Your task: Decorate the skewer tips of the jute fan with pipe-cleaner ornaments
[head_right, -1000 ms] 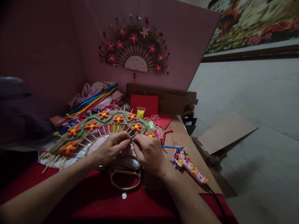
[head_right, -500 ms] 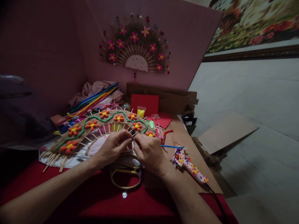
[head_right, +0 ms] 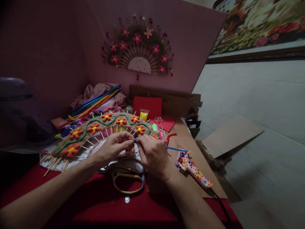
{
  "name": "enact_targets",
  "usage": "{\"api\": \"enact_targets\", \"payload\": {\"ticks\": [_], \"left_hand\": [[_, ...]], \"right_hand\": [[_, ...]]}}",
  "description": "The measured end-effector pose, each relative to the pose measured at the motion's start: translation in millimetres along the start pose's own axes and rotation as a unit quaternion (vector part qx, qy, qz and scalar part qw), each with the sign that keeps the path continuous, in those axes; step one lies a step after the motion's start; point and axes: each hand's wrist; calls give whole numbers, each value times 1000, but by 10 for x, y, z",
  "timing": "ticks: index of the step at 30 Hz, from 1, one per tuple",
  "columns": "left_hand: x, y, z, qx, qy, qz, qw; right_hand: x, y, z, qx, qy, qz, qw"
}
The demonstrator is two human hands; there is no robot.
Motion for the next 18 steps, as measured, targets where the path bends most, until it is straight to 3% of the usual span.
{"api": "enact_targets", "payload": {"ticks": [9, 14, 18], "left_hand": [[-22, 4, -13, 7, 1, 20, 1000], [-33, 36, -9, 28, -71, -148, 986], [-18, 60, -8, 32, -90, -238, 967]], "right_hand": [[-22, -5, 8, -13, -11, -14, 1000], [-1, -3, 8, -23, 7, 54, 998], [10, 12, -7, 3, 19, 88, 996]]}}
Point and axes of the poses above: each hand's wrist, its own z-axis away from the middle knuckle, its own y-axis out of the back of the hand, x = y × z, and after that the axes turned 8 degrees about z, right-handed
